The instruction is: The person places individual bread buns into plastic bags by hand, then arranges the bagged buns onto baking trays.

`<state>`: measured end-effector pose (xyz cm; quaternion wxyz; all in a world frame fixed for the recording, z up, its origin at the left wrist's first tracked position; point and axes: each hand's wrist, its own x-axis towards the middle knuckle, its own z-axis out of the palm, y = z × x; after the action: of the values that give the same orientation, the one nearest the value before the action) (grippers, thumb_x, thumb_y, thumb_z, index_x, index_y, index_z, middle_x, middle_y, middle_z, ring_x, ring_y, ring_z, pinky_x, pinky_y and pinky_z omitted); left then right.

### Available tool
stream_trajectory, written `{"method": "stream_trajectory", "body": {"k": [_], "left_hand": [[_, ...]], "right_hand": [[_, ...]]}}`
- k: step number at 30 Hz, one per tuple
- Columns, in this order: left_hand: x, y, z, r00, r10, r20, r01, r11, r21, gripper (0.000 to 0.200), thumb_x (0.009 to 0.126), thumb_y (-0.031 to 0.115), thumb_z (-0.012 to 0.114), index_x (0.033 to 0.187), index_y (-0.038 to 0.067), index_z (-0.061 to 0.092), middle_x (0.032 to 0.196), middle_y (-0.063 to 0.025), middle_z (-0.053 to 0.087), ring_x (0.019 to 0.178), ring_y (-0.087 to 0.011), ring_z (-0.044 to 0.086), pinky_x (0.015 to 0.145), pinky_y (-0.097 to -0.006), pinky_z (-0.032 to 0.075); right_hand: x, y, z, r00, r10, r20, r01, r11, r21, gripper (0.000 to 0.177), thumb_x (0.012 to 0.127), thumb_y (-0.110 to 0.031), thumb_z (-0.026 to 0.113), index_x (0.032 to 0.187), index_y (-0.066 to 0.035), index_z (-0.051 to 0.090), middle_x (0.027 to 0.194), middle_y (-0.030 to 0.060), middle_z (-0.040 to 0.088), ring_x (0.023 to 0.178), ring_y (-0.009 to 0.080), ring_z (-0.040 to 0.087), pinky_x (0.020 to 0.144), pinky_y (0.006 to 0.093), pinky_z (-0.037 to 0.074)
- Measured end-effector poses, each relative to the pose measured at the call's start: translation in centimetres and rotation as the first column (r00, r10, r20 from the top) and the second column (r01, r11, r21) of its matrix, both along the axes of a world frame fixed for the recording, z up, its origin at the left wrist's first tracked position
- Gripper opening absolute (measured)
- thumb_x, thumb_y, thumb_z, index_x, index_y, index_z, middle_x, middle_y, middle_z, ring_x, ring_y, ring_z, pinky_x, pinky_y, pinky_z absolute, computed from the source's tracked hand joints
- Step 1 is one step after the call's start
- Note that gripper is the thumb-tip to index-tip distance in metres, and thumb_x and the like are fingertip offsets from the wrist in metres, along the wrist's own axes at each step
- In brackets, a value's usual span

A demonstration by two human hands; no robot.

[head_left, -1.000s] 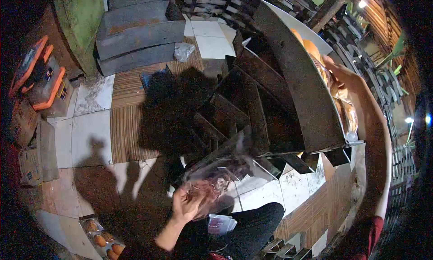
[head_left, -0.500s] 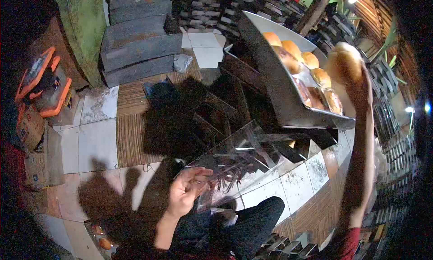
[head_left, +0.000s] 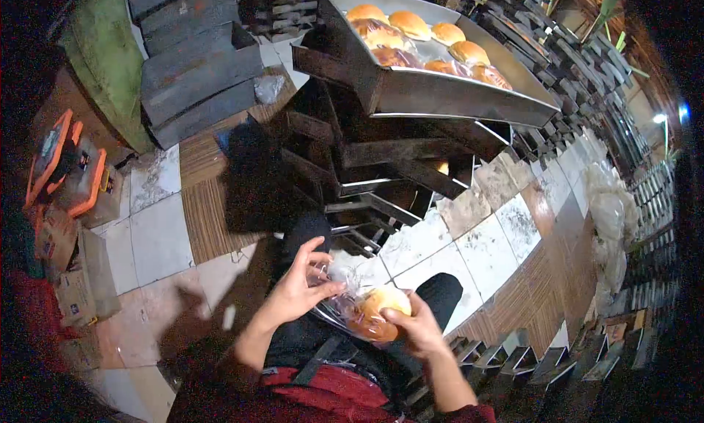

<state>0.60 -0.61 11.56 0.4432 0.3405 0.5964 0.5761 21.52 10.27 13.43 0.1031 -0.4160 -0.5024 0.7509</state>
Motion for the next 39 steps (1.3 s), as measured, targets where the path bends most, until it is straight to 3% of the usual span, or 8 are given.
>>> {"method": "stream_trajectory", "body": {"k": [3, 6, 16, 19, 28, 32, 36, 39], "left_hand": [[0.3, 0.5, 0.9, 0.841, 0.219, -0.495, -0.212, 0.975, 0.071, 0.084, 0.07, 0.015, 0.074, 0.133, 0.007, 0.02, 0.119, -0.0159, 0.044, 0.092, -0.0199, 0.053, 0.076, -0.0317, 0.047], [0.7, 0.4, 2.2, 0.991, 0.115, 0.062, -0.119, 0.99, 0.071, 0.07, 0.073, 0.011, 0.07, 0.128, 0.006, 0.028, 0.109, -0.0109, 0.051, 0.083, -0.0141, 0.054, 0.075, -0.0266, 0.045], [0.0, -0.7, 5.8, 0.971, 0.004, -0.238, 0.003, 1.0, 0.028, 0.083, 0.064, 0.004, 0.075, 0.132, 0.009, 0.026, 0.111, -0.0098, 0.05, 0.093, -0.0165, 0.051, 0.079, -0.0289, 0.045], [-0.3, -0.7, 6.4, 0.904, -0.016, -0.427, 0.061, 0.994, 0.092, 0.106, 0.053, 0.012, 0.082, 0.136, 0.008, 0.016, 0.129, -0.0138, 0.038, 0.103, -0.0218, 0.048, 0.085, -0.0345, 0.042], [0.4, 1.6, 7.0, 0.312, 0.842, -0.44, -0.57, 0.536, 0.622, 0.081, 0.07, 0.023, 0.072, 0.133, 0.005, 0.025, 0.131, -0.0143, 0.034, 0.117, -0.0255, 0.038, 0.098, -0.0369, 0.03], [6.7, 2.9, 8.1, 0.905, 0.343, 0.251, -0.424, 0.772, 0.474, 0.086, 0.075, 0.024, 0.069, 0.135, 0.003, 0.011, 0.127, -0.0123, 0.034, 0.108, -0.0206, 0.039, 0.092, -0.0326, 0.034], [7.9, 2.8, 8.2, 0.779, -0.599, 0.187, 0.577, 0.8, 0.161, 0.08, 0.078, 0.021, 0.067, 0.134, 0.003, 0.013, 0.127, -0.0122, 0.035, 0.115, -0.0192, 0.038, 0.098, -0.0345, 0.032], [11.2, 0.7, 0.2, 0.69, -0.5, 0.524, 0.436, 0.864, 0.251, 0.078, 0.077, 0.015, 0.067, 0.134, 0.004, 0.015, 0.127, -0.0107, 0.037, 0.115, -0.0199, 0.039, 0.094, -0.0328, 0.037]], "right_hand": [[0.3, -1.1, -1.3, 0.887, -0.377, -0.266, 0.267, 0.889, -0.371, 0.043, 0.083, -0.024, 0.057, 0.117, -0.002, 0.044, 0.109, 0.0107, 0.056, 0.1, 0.0219, 0.055, 0.089, 0.0376, 0.043], [0.3, -1.1, -0.1, 0.714, -0.566, -0.412, 0.391, 0.811, -0.436, 0.043, 0.087, -0.031, 0.047, 0.12, -0.004, 0.043, 0.114, 0.0113, 0.053, 0.103, 0.0239, 0.053, 0.089, 0.0412, 0.042], [1.4, 0.4, 3.2, 0.994, 0.091, -0.068, -0.026, 0.769, 0.638, 0.032, 0.081, -0.019, 0.06, 0.104, 0.0, 0.049, 0.098, 0.0079, 0.056, 0.089, 0.0167, 0.056, 0.079, 0.0308, 0.046], [-0.7, 0.5, 4.2, 0.804, -0.437, -0.402, 0.233, 0.855, -0.463, 0.036, 0.09, -0.024, 0.045, 0.116, 0.001, 0.044, 0.109, 0.0124, 0.054, 0.095, 0.0195, 0.055, 0.083, 0.0327, 0.045], [-2.4, -3.6, 2.5, 0.678, -0.429, -0.597, 0.526, 0.85, -0.015, 0.048, 0.087, -0.03, 0.049, 0.122, 0.002, 0.038, 0.115, 0.0164, 0.049, 0.103, 0.0274, 0.053, 0.089, 0.0428, 0.043], [-3.4, -6.7, 1.4, 0.812, -0.354, -0.464, 0.458, 0.879, 0.131, 0.074, 0.086, -0.057, 0.033, 0.133, 0.0, 0.021, 0.129, 0.0192, 0.035, 0.12, 0.0329, 0.036, 0.099, 0.0444, 0.031], [-4.2, -5.1, 3.2, 0.524, -0.074, -0.849, 0.533, 0.806, 0.259, 0.104, 0.068, -0.08, 0.029, 0.131, 0.002, 0.024, 0.128, 0.0199, 0.036, 0.117, 0.0327, 0.038, 0.099, 0.0435, 0.031], [-3.4, -3.3, 3.1, 0.505, -0.204, -0.839, 0.576, 0.803, 0.151, 0.082, 0.075, -0.062, 0.037, 0.127, 0.001, 0.031, 0.124, 0.0165, 0.041, 0.11, 0.0273, 0.045, 0.087, 0.038, 0.041]]}}
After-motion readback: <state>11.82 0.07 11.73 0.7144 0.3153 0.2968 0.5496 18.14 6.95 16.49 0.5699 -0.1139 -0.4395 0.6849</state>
